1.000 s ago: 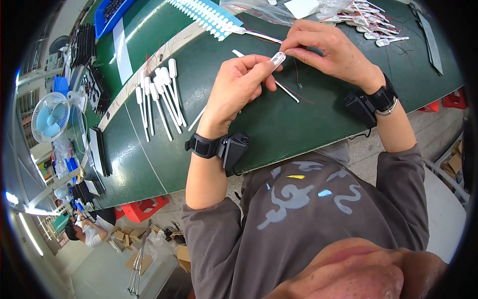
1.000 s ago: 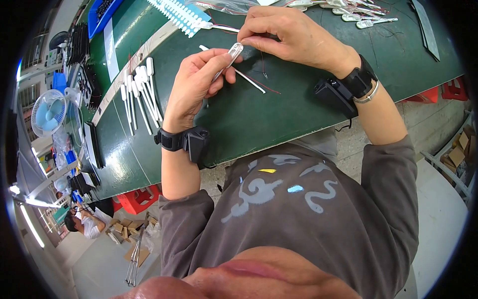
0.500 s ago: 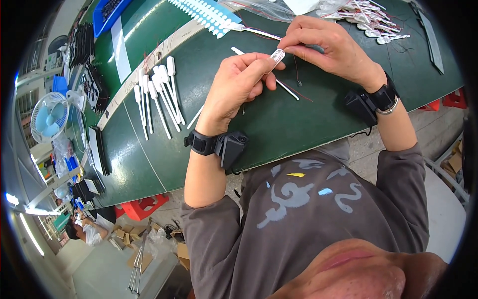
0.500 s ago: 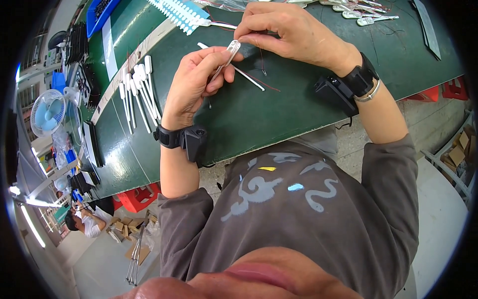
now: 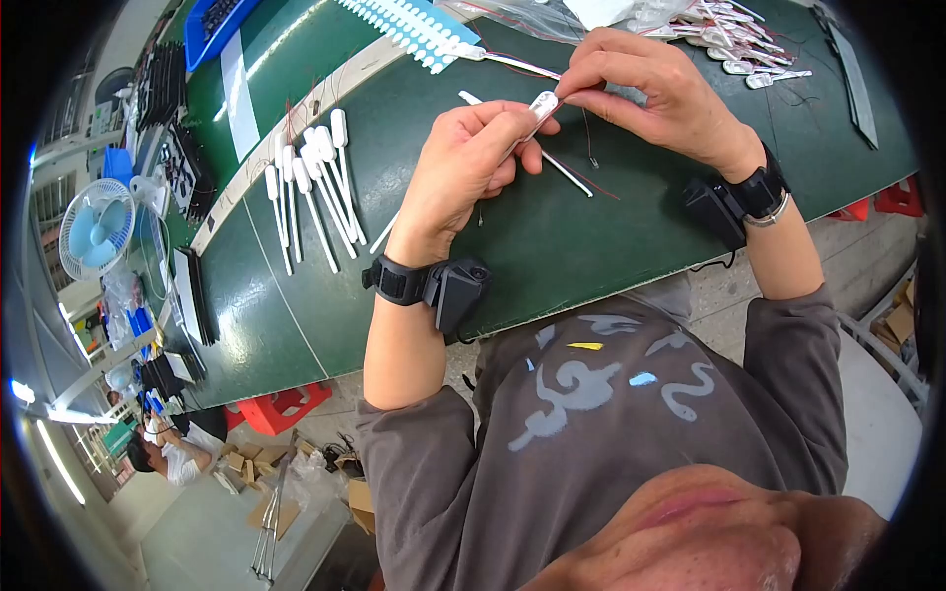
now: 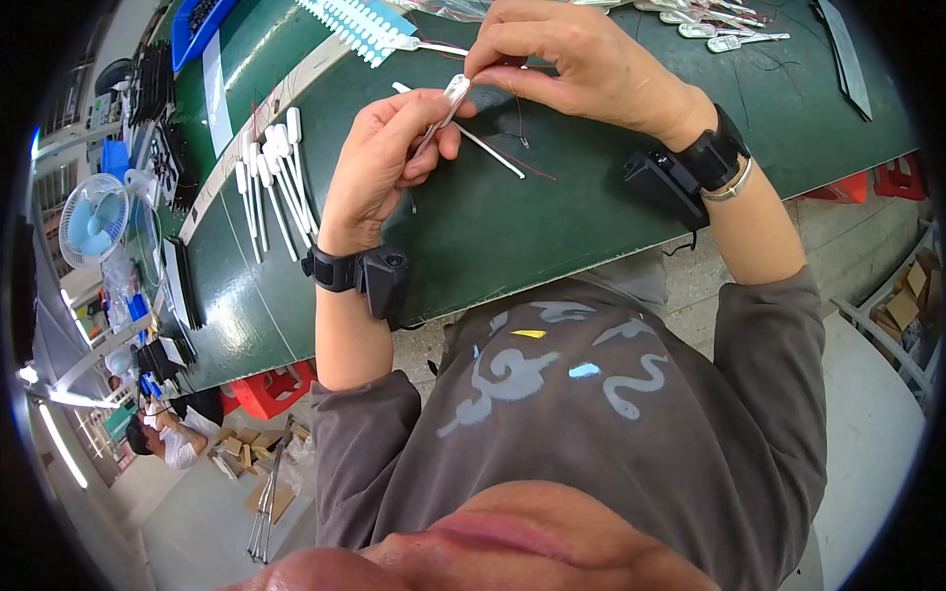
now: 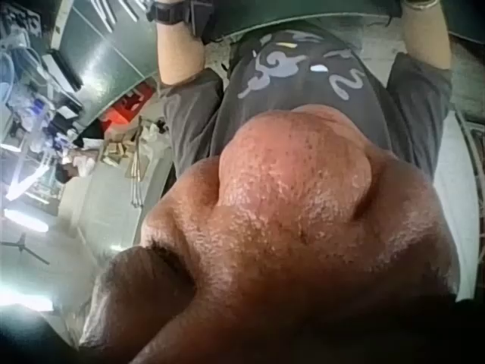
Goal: The person picks up a white plastic housing and a light strip, then threads the wires through the housing by hand. They press the components together to secure the assembly before setting it aside on the table.
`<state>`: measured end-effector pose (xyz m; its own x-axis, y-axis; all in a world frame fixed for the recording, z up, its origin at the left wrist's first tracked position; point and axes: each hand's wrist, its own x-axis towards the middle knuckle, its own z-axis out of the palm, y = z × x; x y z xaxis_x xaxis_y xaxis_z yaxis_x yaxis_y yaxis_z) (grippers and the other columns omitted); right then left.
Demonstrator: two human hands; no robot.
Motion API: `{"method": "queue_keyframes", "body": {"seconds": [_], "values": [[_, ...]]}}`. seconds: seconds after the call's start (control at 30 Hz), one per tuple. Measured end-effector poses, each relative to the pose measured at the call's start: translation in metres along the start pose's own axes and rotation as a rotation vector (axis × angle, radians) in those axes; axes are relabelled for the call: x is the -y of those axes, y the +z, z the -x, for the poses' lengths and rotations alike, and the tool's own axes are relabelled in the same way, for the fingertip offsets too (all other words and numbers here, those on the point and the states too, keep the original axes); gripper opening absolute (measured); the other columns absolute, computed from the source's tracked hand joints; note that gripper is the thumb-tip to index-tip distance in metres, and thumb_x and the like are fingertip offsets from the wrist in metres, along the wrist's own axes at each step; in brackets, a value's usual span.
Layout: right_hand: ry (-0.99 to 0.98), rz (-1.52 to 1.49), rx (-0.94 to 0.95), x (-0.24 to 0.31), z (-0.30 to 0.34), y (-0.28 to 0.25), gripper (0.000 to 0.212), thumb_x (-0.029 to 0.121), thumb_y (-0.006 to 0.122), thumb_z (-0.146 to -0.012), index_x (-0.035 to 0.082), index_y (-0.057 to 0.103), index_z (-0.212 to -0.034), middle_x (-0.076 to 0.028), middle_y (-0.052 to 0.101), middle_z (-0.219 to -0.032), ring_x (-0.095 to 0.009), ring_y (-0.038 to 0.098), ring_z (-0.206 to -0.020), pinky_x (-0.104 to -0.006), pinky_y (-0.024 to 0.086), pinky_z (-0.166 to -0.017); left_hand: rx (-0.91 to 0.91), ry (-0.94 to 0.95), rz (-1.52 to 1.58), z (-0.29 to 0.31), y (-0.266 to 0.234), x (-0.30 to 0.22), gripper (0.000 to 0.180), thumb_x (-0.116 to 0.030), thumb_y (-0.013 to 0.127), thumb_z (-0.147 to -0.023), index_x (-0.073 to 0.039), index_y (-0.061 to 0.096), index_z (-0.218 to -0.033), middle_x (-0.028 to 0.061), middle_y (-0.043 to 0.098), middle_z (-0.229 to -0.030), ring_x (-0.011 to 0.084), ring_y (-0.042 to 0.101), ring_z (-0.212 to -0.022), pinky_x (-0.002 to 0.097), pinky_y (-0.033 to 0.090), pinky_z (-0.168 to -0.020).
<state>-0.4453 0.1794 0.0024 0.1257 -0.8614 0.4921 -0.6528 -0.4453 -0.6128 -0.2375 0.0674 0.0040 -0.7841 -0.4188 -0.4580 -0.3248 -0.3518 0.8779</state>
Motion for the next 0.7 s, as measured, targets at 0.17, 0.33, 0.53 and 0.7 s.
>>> {"method": "queue_keyframes", "body": {"seconds": [0.17,0.33,0.53,0.7], "values": [[0.018,0.018,0.010,0.0008,0.0004,0.0003,0.013,0.000,0.070,-0.084,0.003,0.067,-0.096,-0.007,0.063,-0.091,-0.022,0.062,-0.081,-0.0304,0.049,-0.070,-0.007,0.004,-0.027,0.0003,0.0014,-0.0005,0.025,-0.025,0.062,-0.094,-0.003,0.073,-0.099,-0.0028,0.062,-0.067,0.0002,0.038,-0.049,0.0180,0.026,-0.045],[0.026,0.013,0.026,0.0017,0.0007,0.0020,0.012,0.000,0.070,-0.085,0.003,0.065,-0.095,-0.006,0.062,-0.090,-0.021,0.061,-0.080,-0.0308,0.049,-0.070,-0.033,-0.007,-0.079,0.0014,0.0021,-0.0004,0.023,-0.025,0.064,-0.093,-0.004,0.073,-0.099,-0.0043,0.061,-0.067,-0.0004,0.039,-0.051,0.0170,0.026,-0.046],[0.032,0.020,0.034,0.0012,-0.0005,0.0015,0.011,0.000,0.069,-0.085,0.002,0.064,-0.094,-0.006,0.061,-0.090,-0.021,0.061,-0.080,-0.0309,0.049,-0.070,-0.040,-0.018,-0.103,0.0012,0.0037,-0.0012,0.023,-0.025,0.065,-0.092,-0.004,0.074,-0.098,-0.0048,0.061,-0.066,-0.0005,0.041,-0.052,0.0165,0.028,-0.048],[0.029,0.025,0.036,-0.0007,0.0006,0.0016,0.010,0.001,0.069,-0.085,0.002,0.063,-0.094,-0.006,0.061,-0.090,-0.022,0.061,-0.080,-0.0310,0.049,-0.070,-0.039,-0.007,-0.122,0.0001,0.0041,-0.0013,0.023,-0.025,0.065,-0.092,-0.005,0.075,-0.098,-0.0049,0.061,-0.066,-0.0001,0.041,-0.053,0.0169,0.028,-0.049]]}}
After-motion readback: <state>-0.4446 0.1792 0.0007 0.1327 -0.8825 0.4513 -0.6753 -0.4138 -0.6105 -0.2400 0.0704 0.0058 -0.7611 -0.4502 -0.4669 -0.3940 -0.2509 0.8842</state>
